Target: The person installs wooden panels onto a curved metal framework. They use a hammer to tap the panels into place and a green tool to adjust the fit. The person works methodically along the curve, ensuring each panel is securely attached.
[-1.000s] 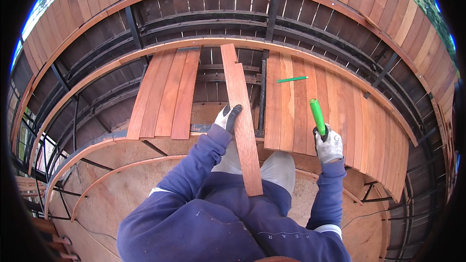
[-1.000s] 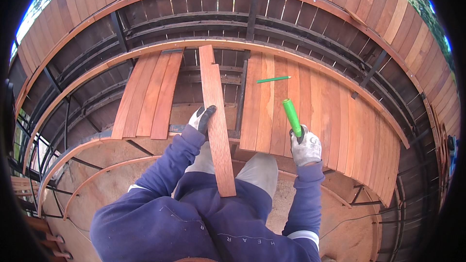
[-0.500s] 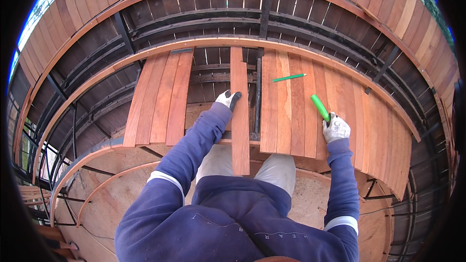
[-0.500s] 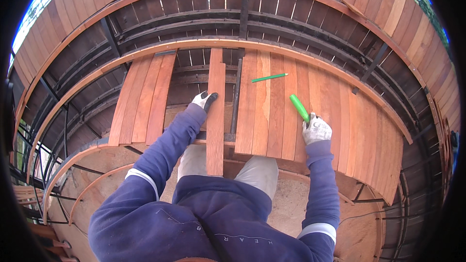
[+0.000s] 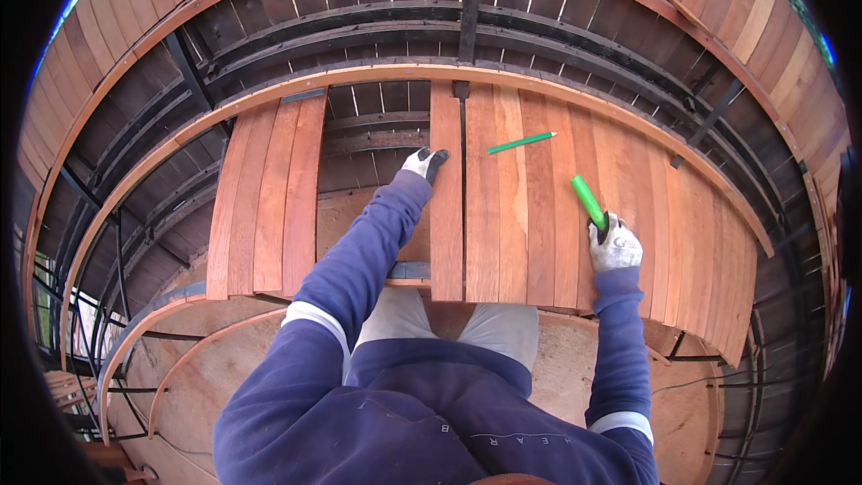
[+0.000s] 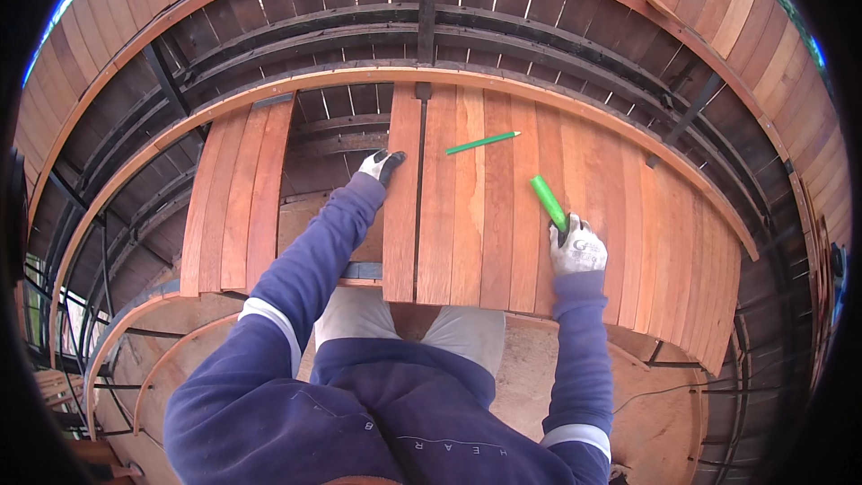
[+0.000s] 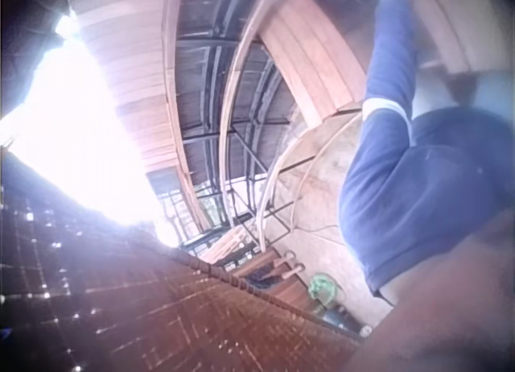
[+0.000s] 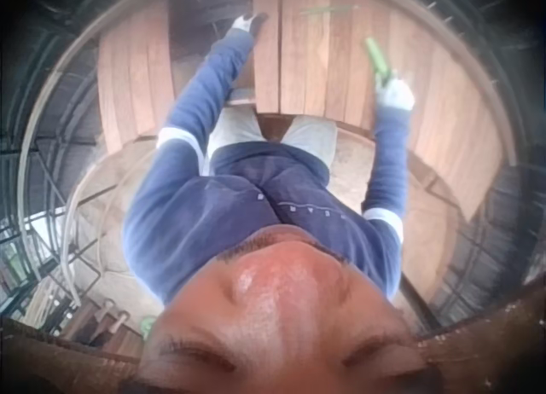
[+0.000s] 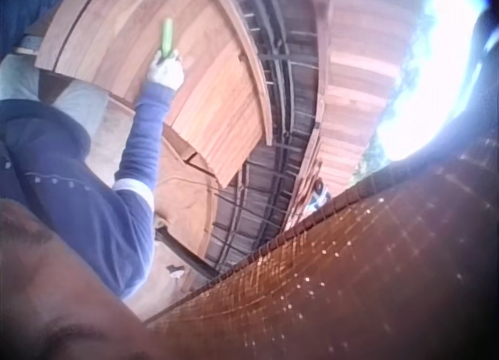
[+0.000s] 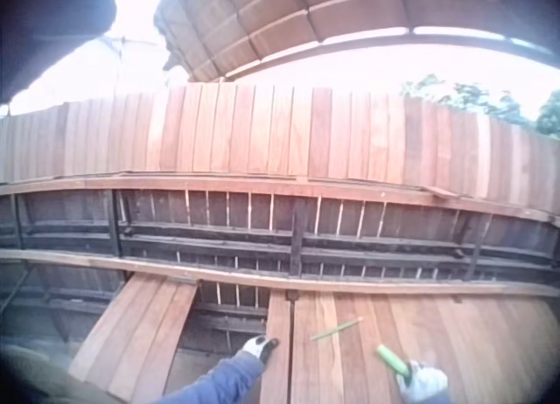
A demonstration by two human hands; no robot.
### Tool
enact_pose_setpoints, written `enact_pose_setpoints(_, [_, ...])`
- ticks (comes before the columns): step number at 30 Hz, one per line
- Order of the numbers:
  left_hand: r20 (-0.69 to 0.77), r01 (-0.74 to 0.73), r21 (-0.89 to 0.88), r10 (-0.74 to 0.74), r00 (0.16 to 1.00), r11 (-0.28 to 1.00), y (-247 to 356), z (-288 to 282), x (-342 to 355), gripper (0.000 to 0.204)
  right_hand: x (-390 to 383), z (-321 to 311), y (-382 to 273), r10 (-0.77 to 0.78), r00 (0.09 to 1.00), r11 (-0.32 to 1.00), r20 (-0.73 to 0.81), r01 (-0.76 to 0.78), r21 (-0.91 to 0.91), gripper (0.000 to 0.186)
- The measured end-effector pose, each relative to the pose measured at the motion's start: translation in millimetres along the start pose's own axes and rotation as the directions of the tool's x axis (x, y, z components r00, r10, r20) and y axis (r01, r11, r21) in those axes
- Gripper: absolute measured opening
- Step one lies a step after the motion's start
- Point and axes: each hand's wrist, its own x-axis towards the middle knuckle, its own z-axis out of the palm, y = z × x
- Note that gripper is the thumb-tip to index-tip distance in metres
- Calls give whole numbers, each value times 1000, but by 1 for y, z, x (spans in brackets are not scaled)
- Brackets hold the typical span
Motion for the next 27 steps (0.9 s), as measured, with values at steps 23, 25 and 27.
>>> enact_pose_setpoints(23, [110,-101,-164,120,987,981,14,9,3,55,2,6,-1,-44,994,999,-105,43,-15,32])
enact_pose_setpoints(25, [112,-96,-178,117,987,979,17,8,-2,57,3,6,-3,-36,994,999,-108,36,5,31])
enact_pose_setpoints(27, [100,-134,-154,151,984,979,12,6,1,58,3,6,-5,-27,995,999,-101,30,24,31])
